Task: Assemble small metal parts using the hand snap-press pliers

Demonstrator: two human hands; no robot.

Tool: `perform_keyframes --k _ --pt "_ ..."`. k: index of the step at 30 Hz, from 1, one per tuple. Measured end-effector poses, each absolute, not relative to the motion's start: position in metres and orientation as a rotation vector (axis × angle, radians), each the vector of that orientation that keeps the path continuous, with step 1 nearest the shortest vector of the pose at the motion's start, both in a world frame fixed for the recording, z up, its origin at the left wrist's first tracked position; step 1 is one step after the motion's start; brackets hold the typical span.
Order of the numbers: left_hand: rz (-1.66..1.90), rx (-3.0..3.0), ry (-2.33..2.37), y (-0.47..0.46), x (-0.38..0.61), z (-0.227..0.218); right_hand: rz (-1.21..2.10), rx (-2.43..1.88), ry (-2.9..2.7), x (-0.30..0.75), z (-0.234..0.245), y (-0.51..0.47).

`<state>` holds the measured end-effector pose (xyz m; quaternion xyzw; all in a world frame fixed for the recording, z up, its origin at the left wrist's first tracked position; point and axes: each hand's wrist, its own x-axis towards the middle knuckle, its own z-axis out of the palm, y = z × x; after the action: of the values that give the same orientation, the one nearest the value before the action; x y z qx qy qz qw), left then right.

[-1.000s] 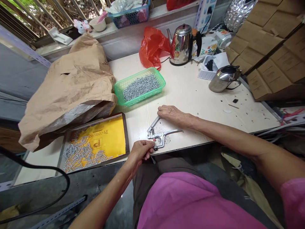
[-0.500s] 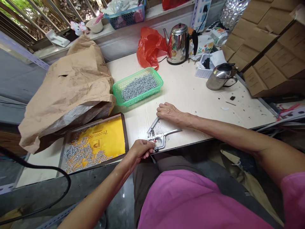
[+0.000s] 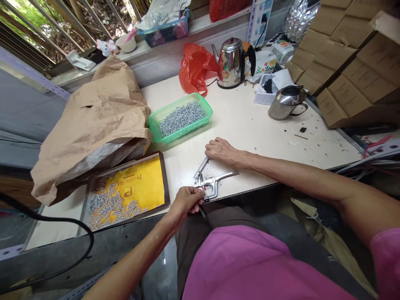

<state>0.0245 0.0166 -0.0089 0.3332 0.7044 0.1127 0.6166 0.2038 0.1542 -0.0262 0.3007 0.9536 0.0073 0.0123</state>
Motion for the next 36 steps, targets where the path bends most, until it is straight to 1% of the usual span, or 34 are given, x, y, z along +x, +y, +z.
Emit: perform_keyframes --k 6,12,15,18,21,31,36 --pt "0.336 0.608 1.617 0.014 0.027 -0.012 0.009 0.891 3.035 0.208 -0.029 0.157" --pt "0.272 0.631 1.6 0.017 0.028 -0.011 -0.041 0.918 3.016 0.21 -0.023 0.152" --pt "0.245 0.635 1.573 0.02 0.026 -0.012 -0.146 0.918 3.026 0.216 -0.02 0.149" --pt "0.245 0.643 1.565 0.02 0.025 -0.013 -0.286 0.829 3.051 0.228 -0.018 0.146" --pt "0.253 0.655 1.563 0.02 0.025 -0.013 -0.344 0.742 3.035 0.238 -0.018 0.142" --pt "0.268 0.671 1.613 0.018 0.029 -0.01 -0.229 0.765 2.999 0.238 -0.016 0.131" --pt "0.203 0.718 1.623 0.017 0.028 -0.009 -0.278 0.827 3.018 0.244 -0.018 0.119"
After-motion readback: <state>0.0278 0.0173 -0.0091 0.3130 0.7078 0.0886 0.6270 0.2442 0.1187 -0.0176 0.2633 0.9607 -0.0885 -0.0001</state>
